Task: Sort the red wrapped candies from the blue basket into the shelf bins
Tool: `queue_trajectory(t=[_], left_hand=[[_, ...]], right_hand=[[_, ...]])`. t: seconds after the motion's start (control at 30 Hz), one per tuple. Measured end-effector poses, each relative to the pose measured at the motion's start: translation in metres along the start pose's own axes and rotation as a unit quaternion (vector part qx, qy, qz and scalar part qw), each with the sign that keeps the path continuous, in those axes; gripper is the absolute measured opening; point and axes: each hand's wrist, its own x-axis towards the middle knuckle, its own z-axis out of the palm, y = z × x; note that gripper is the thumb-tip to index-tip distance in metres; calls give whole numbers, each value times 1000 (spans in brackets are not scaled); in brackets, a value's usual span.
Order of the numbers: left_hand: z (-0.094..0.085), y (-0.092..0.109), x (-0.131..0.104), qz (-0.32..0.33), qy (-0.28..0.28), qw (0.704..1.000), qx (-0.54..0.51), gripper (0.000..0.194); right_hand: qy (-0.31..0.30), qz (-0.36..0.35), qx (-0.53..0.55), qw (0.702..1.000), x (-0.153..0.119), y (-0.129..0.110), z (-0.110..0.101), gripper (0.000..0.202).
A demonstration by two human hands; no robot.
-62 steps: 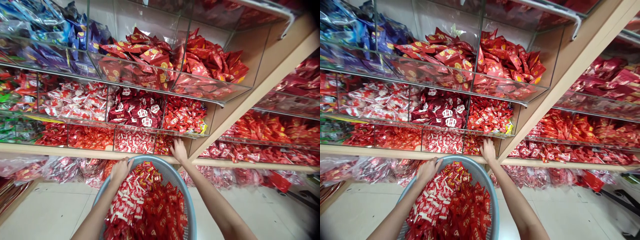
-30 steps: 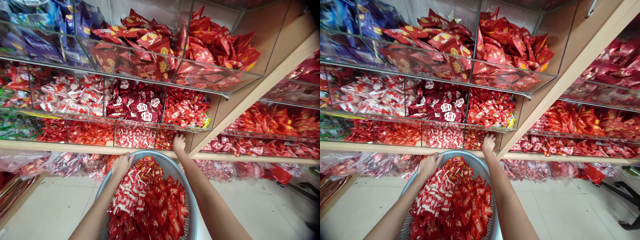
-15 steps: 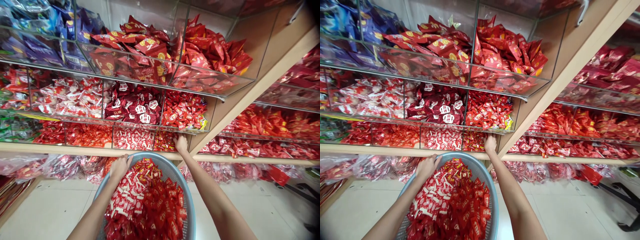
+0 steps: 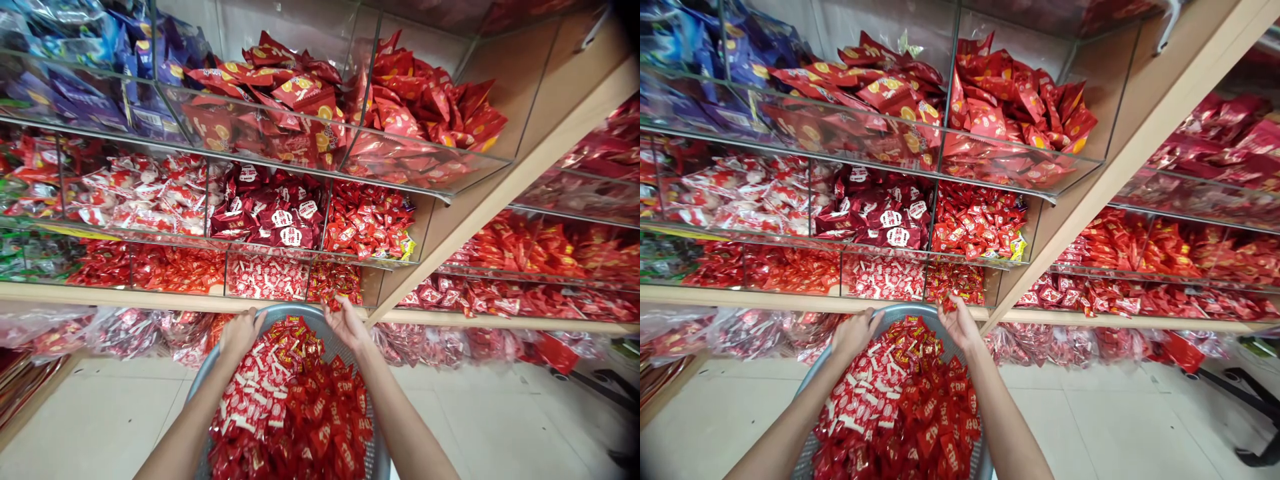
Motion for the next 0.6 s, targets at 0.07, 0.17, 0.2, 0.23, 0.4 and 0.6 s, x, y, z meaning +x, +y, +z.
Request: queue_trajectory(t=[0.07, 0.17, 0.2, 0.23, 0.4, 0.6], left_hand=[[-1, 1, 0, 0, -2, 1000, 0, 62], [-3, 2, -1, -3, -5, 1000, -2, 62], [-4, 2, -2, -4, -5, 1000, -3, 61], [-4, 2, -2, -3, -5, 1000, -3, 61], [-5, 3, -3, -1, -1, 1000, -17, 63], [-3, 1, -2, 0, 7, 1000, -15, 62]], right_hand=[[-9, 53, 7, 999, -5, 15, 7, 15], [-10, 103, -16, 995, -10, 33, 16, 18], [-4, 116, -31, 993, -11, 38, 18, 19], [2, 126, -47, 991, -12, 41, 18, 20], [22, 113, -107, 988, -14, 42, 5, 28], [53, 41, -185, 980, -20, 22, -22, 42]])
